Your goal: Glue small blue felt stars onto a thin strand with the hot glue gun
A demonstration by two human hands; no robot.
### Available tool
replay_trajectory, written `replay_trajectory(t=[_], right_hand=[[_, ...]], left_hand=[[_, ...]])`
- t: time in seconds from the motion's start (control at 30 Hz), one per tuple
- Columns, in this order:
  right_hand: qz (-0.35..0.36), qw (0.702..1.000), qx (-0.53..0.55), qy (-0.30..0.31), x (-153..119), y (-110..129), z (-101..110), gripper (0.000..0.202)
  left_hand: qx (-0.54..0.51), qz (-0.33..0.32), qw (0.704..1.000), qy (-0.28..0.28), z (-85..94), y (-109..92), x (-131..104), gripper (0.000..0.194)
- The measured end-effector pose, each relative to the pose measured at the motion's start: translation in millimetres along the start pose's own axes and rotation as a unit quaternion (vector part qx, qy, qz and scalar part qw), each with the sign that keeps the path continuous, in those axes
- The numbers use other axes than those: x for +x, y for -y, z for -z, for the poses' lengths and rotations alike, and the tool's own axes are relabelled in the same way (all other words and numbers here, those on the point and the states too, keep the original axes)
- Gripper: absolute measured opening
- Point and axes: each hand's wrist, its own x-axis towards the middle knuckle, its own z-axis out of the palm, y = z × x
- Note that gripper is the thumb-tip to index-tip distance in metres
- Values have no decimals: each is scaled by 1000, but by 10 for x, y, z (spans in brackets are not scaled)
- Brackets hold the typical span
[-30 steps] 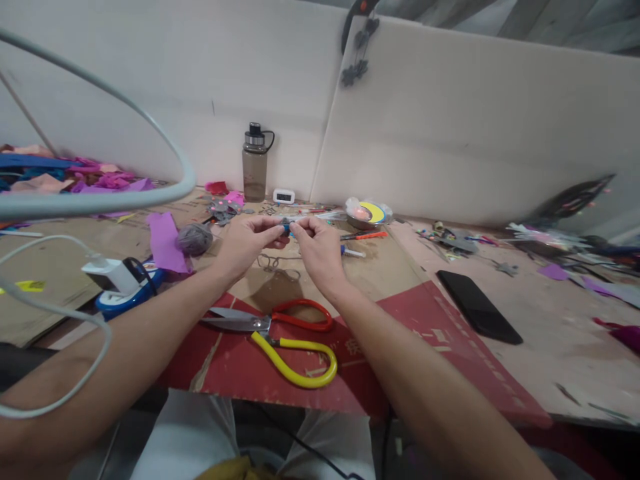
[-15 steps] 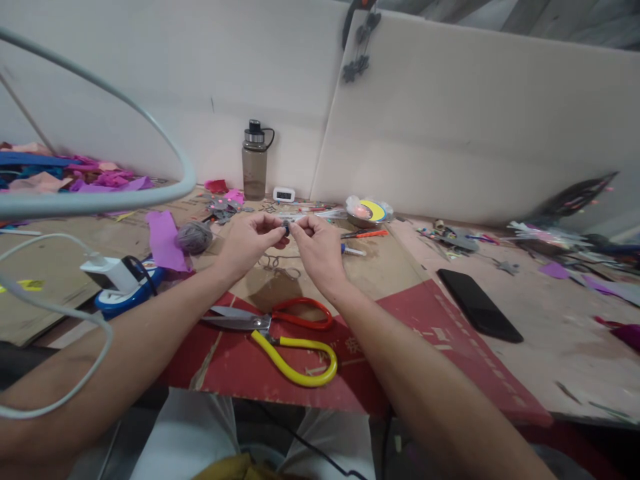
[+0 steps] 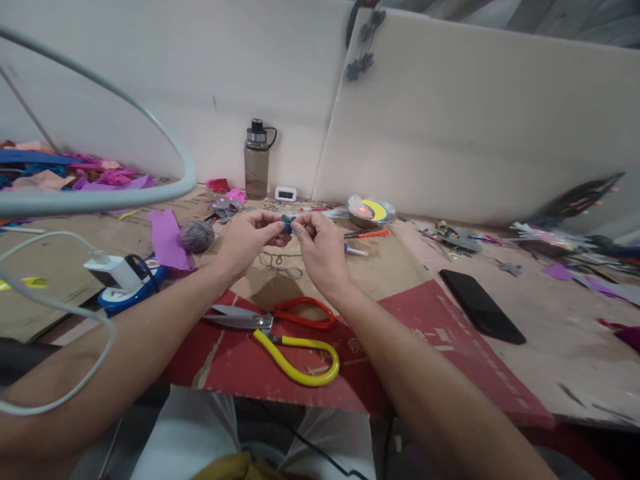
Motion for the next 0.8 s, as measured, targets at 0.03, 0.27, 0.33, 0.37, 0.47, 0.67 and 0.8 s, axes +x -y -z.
replay_trajectory(t=[0.03,0.27,0.33,0.37,0.47,0.67,0.8], right_hand=[[0,1000,-2,-2,3,-11,-3,11],[-4,999,-31,-14,9,-13,-1,21],[-9,999,-39,-15,10,-3,3,22],[-12,999,-39,-15,10,-1,4,22],[-13,999,-43,-12,9,-1,2,21],[2,998,-65,-6,-3,10,-13,19],[23,996,-85,-4,-27,31,-19,19]], left_hand=[[0,-2,1000,3,2,3,-2,27],[28,-15,999,24,15,8,-21,28],[47,-19,998,29,11,1,-27,29],[55,-21,998,30,9,-1,-29,29],[65,-29,997,32,7,-1,-31,28],[66,-36,997,21,15,2,-28,23],[67,-31,997,11,11,-19,-33,18]])
